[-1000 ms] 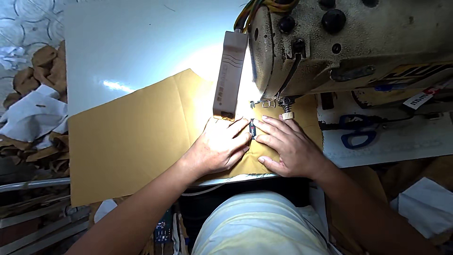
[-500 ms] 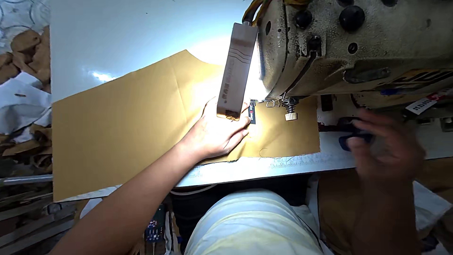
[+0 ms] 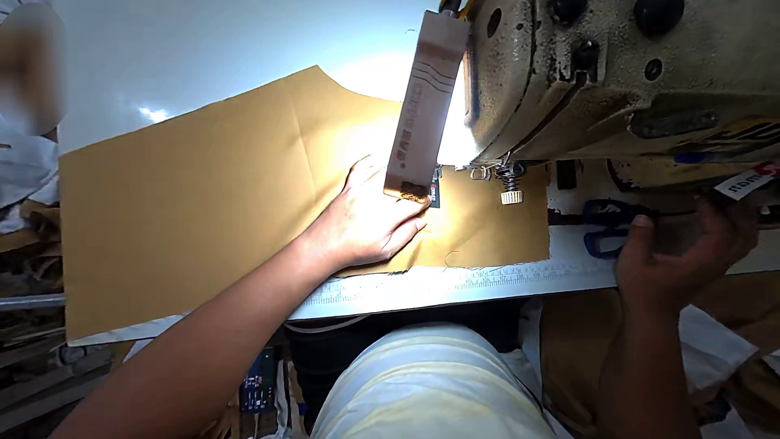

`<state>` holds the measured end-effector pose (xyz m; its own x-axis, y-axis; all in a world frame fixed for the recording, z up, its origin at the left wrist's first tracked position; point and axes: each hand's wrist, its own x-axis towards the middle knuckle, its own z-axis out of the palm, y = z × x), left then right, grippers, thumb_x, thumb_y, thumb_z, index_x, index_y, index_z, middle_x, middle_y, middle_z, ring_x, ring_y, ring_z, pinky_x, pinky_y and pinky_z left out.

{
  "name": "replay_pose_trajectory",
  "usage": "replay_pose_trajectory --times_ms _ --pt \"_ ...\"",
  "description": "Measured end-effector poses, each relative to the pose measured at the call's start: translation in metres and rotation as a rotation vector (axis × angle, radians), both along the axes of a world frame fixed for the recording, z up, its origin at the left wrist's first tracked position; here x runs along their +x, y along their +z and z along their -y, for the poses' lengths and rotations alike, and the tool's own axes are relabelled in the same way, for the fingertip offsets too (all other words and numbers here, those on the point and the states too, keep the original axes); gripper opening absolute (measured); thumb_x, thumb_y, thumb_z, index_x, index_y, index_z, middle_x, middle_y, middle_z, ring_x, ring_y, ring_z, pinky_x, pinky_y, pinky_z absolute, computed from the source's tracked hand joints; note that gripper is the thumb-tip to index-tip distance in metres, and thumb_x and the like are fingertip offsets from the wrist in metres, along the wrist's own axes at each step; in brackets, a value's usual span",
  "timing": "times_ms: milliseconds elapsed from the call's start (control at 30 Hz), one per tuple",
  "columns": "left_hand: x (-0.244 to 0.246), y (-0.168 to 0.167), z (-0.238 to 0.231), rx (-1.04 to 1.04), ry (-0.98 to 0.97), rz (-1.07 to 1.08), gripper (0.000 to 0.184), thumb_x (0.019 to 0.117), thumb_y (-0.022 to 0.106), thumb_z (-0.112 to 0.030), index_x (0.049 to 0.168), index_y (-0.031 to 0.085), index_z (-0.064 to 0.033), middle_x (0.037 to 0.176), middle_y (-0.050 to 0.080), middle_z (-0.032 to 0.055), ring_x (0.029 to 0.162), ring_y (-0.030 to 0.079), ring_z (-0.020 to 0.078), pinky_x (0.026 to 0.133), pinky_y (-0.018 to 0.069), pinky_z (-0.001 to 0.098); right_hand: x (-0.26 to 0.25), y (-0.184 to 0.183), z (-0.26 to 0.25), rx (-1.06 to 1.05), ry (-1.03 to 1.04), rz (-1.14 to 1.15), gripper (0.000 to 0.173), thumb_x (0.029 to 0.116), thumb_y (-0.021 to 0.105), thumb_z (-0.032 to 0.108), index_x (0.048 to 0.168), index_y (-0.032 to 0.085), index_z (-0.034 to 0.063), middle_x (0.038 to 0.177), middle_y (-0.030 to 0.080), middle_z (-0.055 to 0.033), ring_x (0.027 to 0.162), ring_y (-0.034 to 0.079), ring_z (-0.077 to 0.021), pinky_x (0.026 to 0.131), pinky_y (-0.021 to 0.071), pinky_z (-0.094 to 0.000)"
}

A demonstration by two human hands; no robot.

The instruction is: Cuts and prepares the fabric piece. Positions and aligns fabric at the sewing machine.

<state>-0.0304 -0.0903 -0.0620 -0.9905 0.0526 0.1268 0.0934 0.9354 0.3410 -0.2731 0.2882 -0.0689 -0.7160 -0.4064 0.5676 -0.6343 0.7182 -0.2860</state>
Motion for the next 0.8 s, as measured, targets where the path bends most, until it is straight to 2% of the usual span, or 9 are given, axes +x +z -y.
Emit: replay_pose_trajectory --times_ms 167,333,600,667,733,800 --pt "-0.001 0.001 0.000 -0.008 -0.002 0.003 0.050 0.1064 0.034 -0.047 0.132 0.070 -0.0238 0.152 0.055 0.0101 0.144 0.047 0.0322 0.122 0.0226 0.0633 0.001 0.002 0.001 -0.033 -0.015 0.037 0.060 0.0978 0.066 0.035 0.145 0.049 0.0023 0.155 0.042 -0.0236 0.150 0.034 -0.0359 0.123 0.0290 -0.0491" --pt "-0.001 0.002 0.001 -0.008 -0.005 -0.002 0.050 0.1066 0.034 -0.046 0.130 0.071 -0.0233 0.151 0.056 0.0099 0.144 0.047 0.0321 0.122 0.0232 0.0627 0.001 0.001 0.003 -0.033 -0.033 0.032 0.061 0.0976 0.066 0.035 0.145 0.049 0.0017 0.155 0.043 -0.0243 0.150 0.035 -0.0356 0.123 0.0293 -0.0490" --pt "-0.003 0.002 0.002 -0.028 0.009 0.027 0.052 0.1069 0.032 -0.046 0.134 0.069 -0.0229 0.153 0.054 0.0102 0.146 0.045 0.0318 0.122 0.0223 0.0622 0.003 0.002 0.005 -0.032 -0.064 0.053 0.060 0.0974 0.067 0.035 0.144 0.050 0.0021 0.155 0.042 -0.0250 0.150 0.034 -0.0355 0.123 0.0291 -0.0481" --pt "-0.004 0.001 0.002 -0.022 0.020 0.027 0.052 0.1067 0.032 -0.046 0.135 0.069 -0.0223 0.153 0.054 0.0106 0.146 0.044 0.0311 0.123 0.0212 0.0620 0.004 0.005 0.006 -0.011 -0.084 0.096 0.053 0.0992 0.065 0.035 0.139 0.056 0.0009 0.150 0.048 -0.0253 0.145 0.041 -0.0366 0.120 0.0335 -0.0487" --pt "-0.004 0.001 0.001 -0.027 0.024 0.028 0.052 0.1068 0.032 -0.046 0.136 0.068 -0.0229 0.154 0.052 0.0098 0.147 0.043 0.0301 0.123 0.0206 0.0614 0.003 0.007 0.008 0.021 -0.092 0.175 0.045 0.1015 0.063 0.037 0.129 0.064 0.0015 0.139 0.059 -0.0225 0.134 0.053 -0.0351 0.113 0.0423 -0.0498" --pt "-0.003 0.003 -0.002 -0.031 0.015 0.017 0.052 0.1067 0.032 -0.046 0.136 0.068 -0.0227 0.155 0.052 0.0094 0.148 0.042 0.0297 0.123 0.0209 0.0610 0.001 0.009 0.011 0.035 -0.101 0.191 0.045 0.1014 0.062 0.038 0.127 0.066 0.0021 0.137 0.061 -0.0214 0.131 0.055 -0.0351 0.111 0.0433 -0.0507"
